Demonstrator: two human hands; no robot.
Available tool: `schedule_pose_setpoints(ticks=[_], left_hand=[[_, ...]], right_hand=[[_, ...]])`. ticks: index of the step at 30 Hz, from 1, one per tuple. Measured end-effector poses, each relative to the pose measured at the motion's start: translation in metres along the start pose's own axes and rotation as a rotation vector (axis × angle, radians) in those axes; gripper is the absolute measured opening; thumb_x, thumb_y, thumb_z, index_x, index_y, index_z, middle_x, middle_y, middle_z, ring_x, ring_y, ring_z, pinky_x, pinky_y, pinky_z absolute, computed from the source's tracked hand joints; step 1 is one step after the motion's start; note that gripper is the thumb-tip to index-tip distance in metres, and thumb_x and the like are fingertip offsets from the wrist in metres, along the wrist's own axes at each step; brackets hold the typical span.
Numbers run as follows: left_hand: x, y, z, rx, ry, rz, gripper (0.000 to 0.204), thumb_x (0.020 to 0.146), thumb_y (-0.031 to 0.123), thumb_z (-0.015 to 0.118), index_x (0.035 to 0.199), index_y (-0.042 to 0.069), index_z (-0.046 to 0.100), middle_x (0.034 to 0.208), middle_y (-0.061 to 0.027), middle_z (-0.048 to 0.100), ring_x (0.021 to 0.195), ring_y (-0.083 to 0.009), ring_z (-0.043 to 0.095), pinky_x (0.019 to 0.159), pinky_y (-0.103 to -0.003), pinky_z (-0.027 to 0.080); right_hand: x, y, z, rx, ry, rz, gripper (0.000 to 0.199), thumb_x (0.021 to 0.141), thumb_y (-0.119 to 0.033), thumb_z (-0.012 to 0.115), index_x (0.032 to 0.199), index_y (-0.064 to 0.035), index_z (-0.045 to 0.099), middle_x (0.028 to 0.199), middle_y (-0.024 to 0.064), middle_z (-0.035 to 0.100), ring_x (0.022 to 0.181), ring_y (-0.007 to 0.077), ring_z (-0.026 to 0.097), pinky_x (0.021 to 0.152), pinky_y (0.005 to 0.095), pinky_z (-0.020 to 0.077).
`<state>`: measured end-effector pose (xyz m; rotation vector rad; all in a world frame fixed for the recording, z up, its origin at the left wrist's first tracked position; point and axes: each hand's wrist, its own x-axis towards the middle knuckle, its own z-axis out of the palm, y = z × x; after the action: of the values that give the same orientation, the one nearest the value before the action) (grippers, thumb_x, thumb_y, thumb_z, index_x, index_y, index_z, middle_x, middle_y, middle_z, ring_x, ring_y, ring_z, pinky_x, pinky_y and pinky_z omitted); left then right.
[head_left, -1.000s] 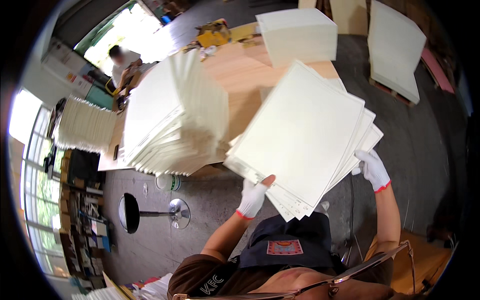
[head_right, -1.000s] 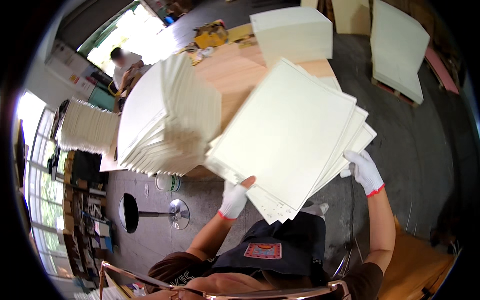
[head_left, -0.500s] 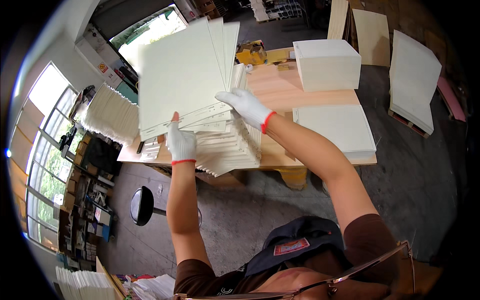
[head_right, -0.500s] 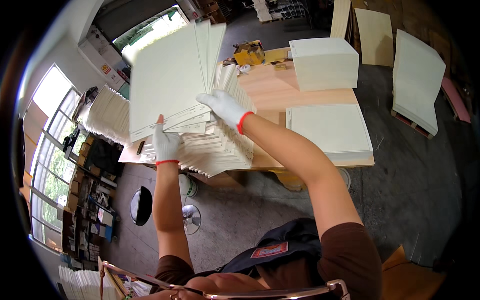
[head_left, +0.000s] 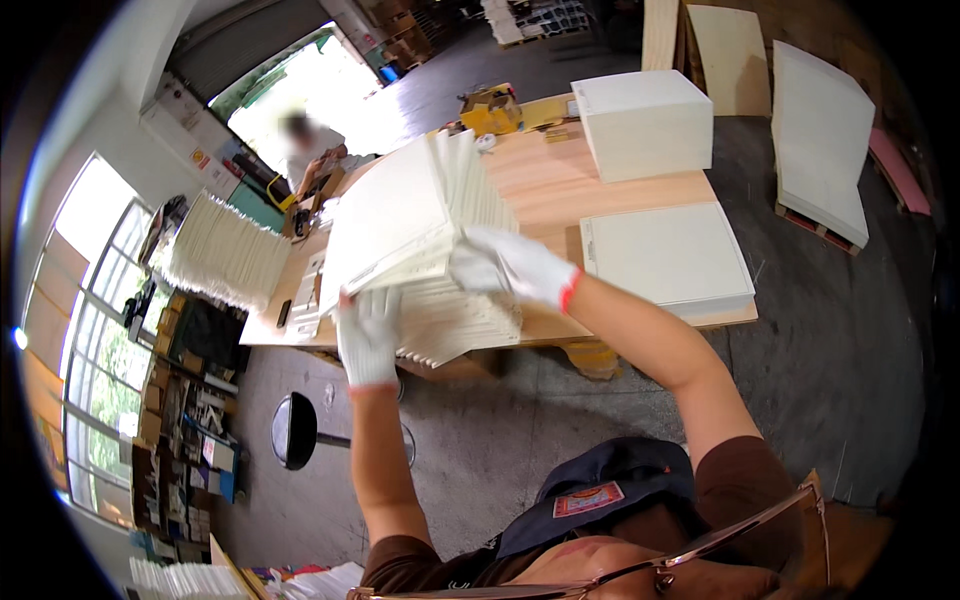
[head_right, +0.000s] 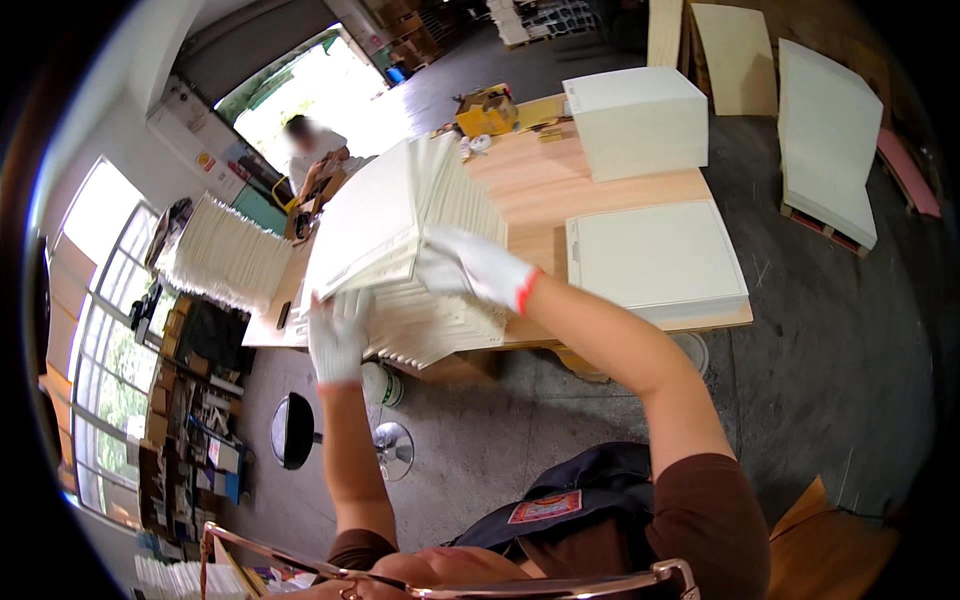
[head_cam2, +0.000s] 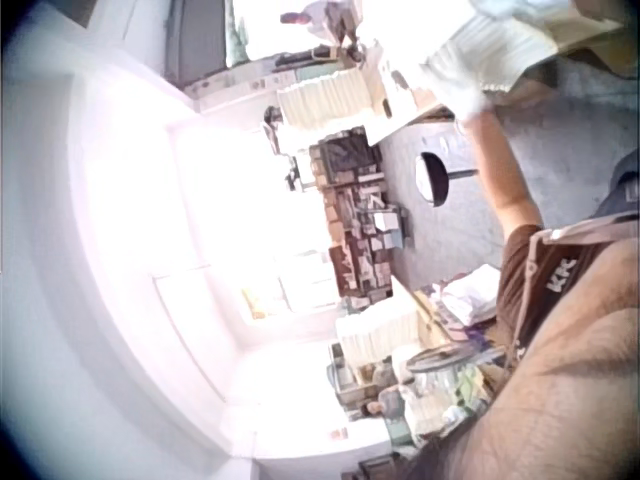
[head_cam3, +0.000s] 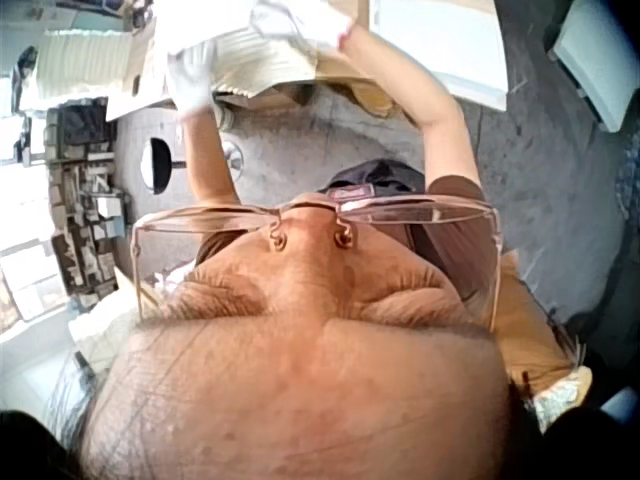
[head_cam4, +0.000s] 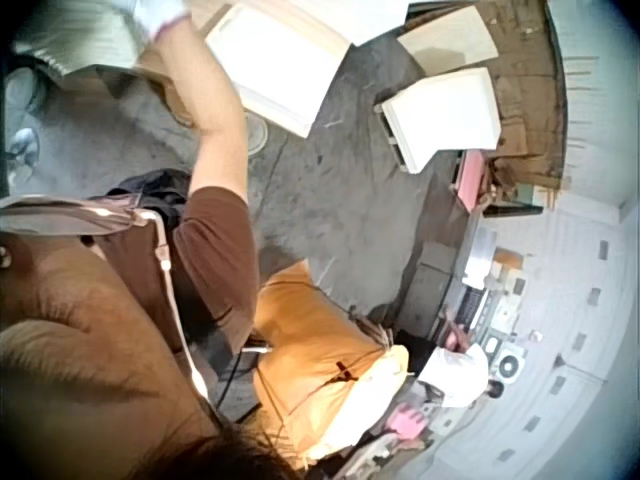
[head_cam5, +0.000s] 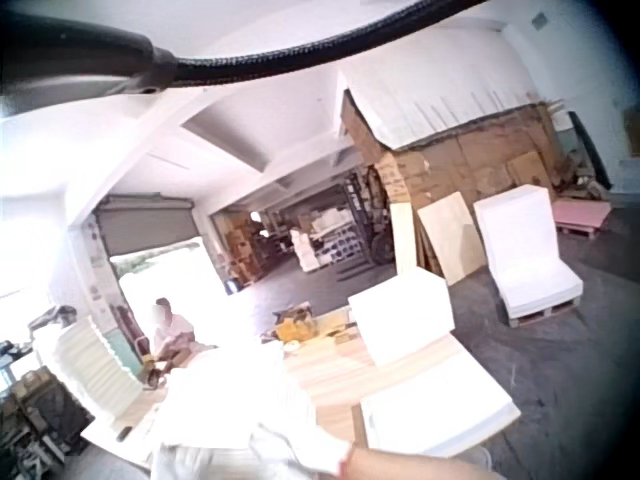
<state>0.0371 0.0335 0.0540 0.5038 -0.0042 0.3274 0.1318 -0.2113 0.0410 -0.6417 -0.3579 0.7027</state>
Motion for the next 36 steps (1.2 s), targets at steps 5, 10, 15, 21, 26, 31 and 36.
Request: schedule_pose_setpoints(ticks=[5, 10, 15, 21, 26, 31, 36], left_hand=[[-0.103, -0.149, -0.002, 0.572, 0.011, 0.188, 0.051, 0.098, 0.027, 0.057, 0.136, -0.004, 0.041, 0.13, -0.0134, 0.054, 0.136, -0.03, 0.043, 0.113, -0.048, 0.037], [-0.102, -0.279, -0.001, 1.458, -0.655, -0.117, 0.037, 0.088, 0.007, 0.066, 0.125, 0.007, 0.06, 0.126, -0.0129, 0.06, 0.117, -0.0289, 0.057, 0.1, -0.041, 0.045], [-0.04, -0.446, 0.038, 1.718, -1.248, 0.472, 0.03, 0.084, 0.013, 0.065, 0.113, 0.017, 0.068, 0.116, -0.0086, 0.062, 0.109, -0.0288, 0.055, 0.094, -0.04, 0.046], [0.002, -0.541, 0.033, 1.876, -1.221, 0.199, 0.023, 0.087, 0.019, 0.067, 0.11, 0.019, 0.072, 0.118, -0.0071, 0.062, 0.108, -0.0304, 0.056, 0.092, -0.039, 0.049], [0.004, -0.551, 0.023, 1.879, -1.185, 0.248, 0.022, 0.087, 0.02, 0.065, 0.107, 0.025, 0.071, 0.118, 0.0, 0.064, 0.111, -0.0259, 0.057, 0.096, -0.038, 0.047], [0.001, -0.552, 0.017, 1.661, -1.25, 0.196, 0.026, 0.089, 0.016, 0.061, 0.113, 0.02, 0.07, 0.118, -0.0042, 0.067, 0.107, -0.0291, 0.062, 0.093, -0.036, 0.05], [0.001, -0.543, 0.019, 1.501, -1.194, -0.075, 0.027, 0.091, 0.015, 0.061, 0.118, 0.016, 0.069, 0.118, -0.0084, 0.068, 0.106, -0.0275, 0.065, 0.092, -0.033, 0.051]], right_hand=[[-0.153, 0.002, -0.134, -0.44, 0.192, 0.223, 0.033, 0.099, -0.03, 0.06, 0.119, -0.0042, 0.061, 0.095, 0.0076, 0.069, 0.069, 0.0114, 0.062, 0.059, 0.0245, 0.051], [-0.284, -0.03, -0.28, -1.582, 1.226, -0.2, 0.039, 0.099, -0.042, 0.048, 0.108, -0.0062, 0.06, 0.091, 0.0175, 0.067, 0.088, 0.0367, 0.065, 0.079, 0.044, 0.0502], [-0.341, -0.083, -0.305, -1.485, 1.566, 0.149, 0.064, 0.088, -0.067, 0.055, 0.105, -0.0055, 0.061, 0.097, 0.0182, 0.067, 0.092, 0.0333, 0.067, 0.082, 0.042, 0.0498], [-0.331, -0.079, -0.328, -1.962, 1.228, -0.021, 0.059, 0.09, -0.065, 0.051, 0.095, -0.0078, 0.064, 0.087, 0.0151, 0.066, 0.083, 0.0336, 0.066, 0.075, 0.0435, 0.0512], [-0.318, -0.106, -0.326, -2.145, 1.014, -0.22, 0.048, 0.092, -0.056, 0.053, 0.095, -0.0088, 0.062, 0.083, 0.0131, 0.063, 0.08, 0.0317, 0.065, 0.07, 0.0414, 0.052], [-0.295, -0.092, -0.335, -1.305, 1.19, -0.186, 0.049, 0.095, -0.058, 0.047, 0.104, -0.0113, 0.057, 0.085, 0.0184, 0.064, 0.084, 0.0392, 0.063, 0.075, 0.0453, 0.048], [-0.294, -0.081, -0.34, -1.268, 1.24, -0.317, 0.048, 0.097, -0.055, 0.044, 0.105, -0.0095, 0.055, 0.083, 0.0205, 0.062, 0.085, 0.0406, 0.063, 0.076, 0.0466, 0.0469]])
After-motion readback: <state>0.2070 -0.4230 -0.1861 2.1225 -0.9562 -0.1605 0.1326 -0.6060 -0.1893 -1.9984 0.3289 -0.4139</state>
